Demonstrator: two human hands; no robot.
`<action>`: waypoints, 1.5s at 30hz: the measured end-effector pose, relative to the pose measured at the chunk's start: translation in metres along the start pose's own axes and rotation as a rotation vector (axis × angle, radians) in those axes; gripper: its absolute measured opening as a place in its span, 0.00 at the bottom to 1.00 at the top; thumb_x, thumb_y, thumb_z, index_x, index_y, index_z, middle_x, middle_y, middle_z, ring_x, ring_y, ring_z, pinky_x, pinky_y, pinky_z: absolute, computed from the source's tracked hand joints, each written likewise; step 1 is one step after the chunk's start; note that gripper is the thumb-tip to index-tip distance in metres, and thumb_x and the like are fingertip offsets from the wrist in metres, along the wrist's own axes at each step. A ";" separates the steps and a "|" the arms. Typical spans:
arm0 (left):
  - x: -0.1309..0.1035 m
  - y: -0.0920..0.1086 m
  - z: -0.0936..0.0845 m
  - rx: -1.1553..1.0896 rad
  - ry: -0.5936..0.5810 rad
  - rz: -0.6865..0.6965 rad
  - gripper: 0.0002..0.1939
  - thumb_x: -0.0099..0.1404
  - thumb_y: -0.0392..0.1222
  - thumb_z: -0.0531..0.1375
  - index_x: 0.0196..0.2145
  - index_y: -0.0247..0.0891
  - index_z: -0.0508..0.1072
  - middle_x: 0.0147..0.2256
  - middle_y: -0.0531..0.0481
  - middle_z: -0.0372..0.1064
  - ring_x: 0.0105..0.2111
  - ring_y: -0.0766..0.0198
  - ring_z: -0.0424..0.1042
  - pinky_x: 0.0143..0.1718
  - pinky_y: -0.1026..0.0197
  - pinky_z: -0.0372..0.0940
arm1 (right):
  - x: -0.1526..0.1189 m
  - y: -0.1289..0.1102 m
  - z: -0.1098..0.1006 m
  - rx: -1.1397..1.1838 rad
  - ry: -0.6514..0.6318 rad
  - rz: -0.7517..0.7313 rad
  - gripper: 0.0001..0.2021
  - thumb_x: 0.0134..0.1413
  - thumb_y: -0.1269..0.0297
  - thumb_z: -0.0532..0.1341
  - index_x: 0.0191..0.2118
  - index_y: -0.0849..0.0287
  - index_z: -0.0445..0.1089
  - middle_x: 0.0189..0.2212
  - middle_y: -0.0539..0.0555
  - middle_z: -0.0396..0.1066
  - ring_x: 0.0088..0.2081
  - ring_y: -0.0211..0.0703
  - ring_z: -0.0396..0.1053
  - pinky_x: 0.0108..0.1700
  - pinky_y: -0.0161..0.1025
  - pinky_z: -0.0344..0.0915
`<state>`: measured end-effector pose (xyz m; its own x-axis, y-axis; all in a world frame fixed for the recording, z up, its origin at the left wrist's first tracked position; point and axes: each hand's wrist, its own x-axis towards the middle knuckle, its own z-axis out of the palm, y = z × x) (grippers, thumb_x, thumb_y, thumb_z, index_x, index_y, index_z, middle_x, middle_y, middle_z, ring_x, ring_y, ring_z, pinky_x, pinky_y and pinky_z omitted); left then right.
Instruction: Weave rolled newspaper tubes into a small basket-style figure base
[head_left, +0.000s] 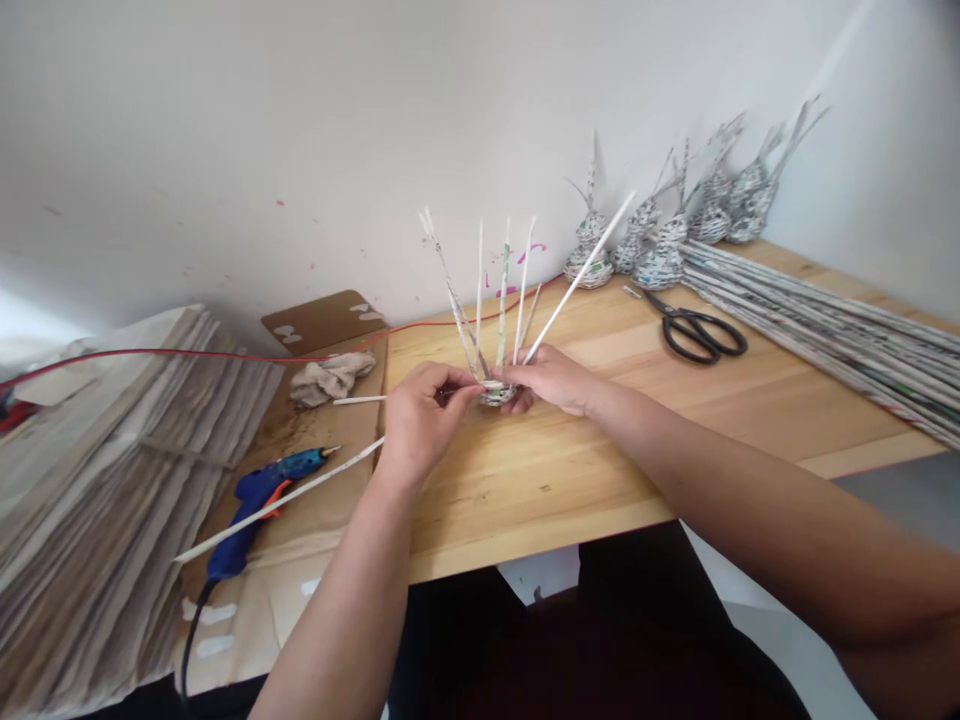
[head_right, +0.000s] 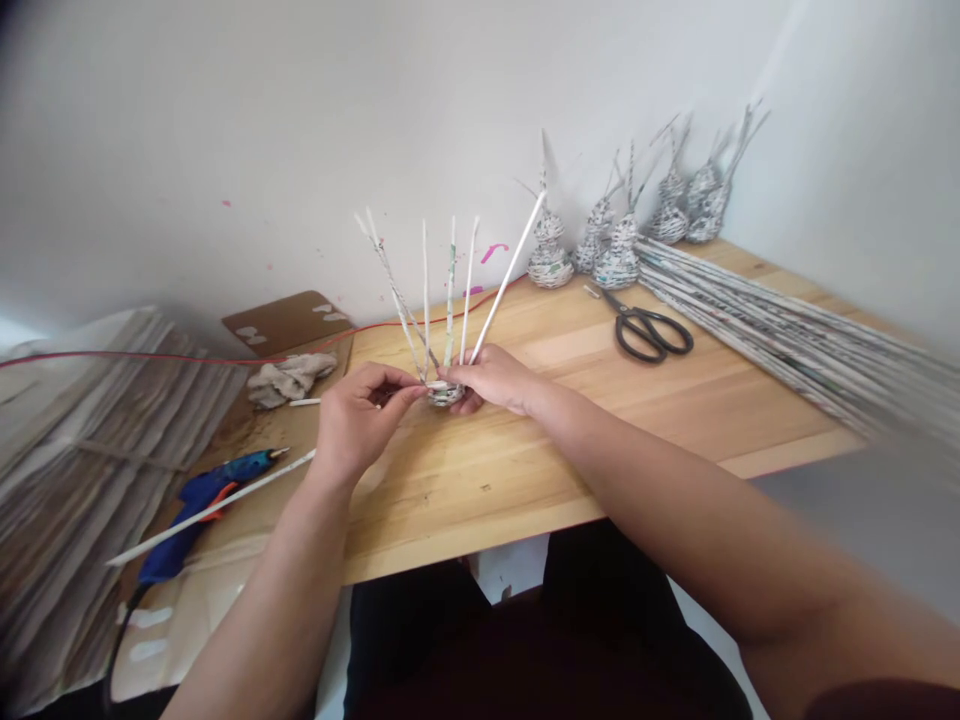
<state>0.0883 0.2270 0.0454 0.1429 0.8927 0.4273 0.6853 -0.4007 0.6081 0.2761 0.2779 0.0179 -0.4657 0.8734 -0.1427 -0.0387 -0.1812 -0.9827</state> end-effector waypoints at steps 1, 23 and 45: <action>0.000 0.002 -0.001 0.016 0.000 0.031 0.05 0.60 0.42 0.63 0.31 0.38 0.76 0.31 0.50 0.73 0.30 0.66 0.69 0.33 0.64 0.64 | 0.000 0.000 0.000 -0.003 0.003 0.002 0.11 0.54 0.62 0.65 0.28 0.65 0.73 0.23 0.55 0.76 0.22 0.37 0.73 0.22 0.30 0.71; 0.038 0.037 -0.004 0.068 -0.190 0.146 0.02 0.59 0.37 0.64 0.29 0.38 0.76 0.28 0.54 0.73 0.29 0.67 0.69 0.32 0.64 0.60 | -0.005 -0.011 -0.005 -0.097 0.127 0.041 0.08 0.54 0.66 0.63 0.29 0.66 0.73 0.23 0.57 0.76 0.20 0.39 0.73 0.20 0.31 0.71; 0.049 0.003 0.016 0.058 -0.103 0.396 0.04 0.65 0.38 0.60 0.36 0.38 0.76 0.34 0.50 0.71 0.33 0.66 0.69 0.36 0.64 0.64 | -0.001 -0.015 -0.020 -0.023 0.287 0.069 0.07 0.56 0.70 0.61 0.28 0.65 0.72 0.20 0.54 0.74 0.20 0.39 0.72 0.20 0.31 0.69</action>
<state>0.1090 0.2729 0.0579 0.4723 0.6889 0.5498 0.6017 -0.7078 0.3701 0.2951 0.2887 0.0301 -0.1969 0.9521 -0.2339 0.0056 -0.2375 -0.9714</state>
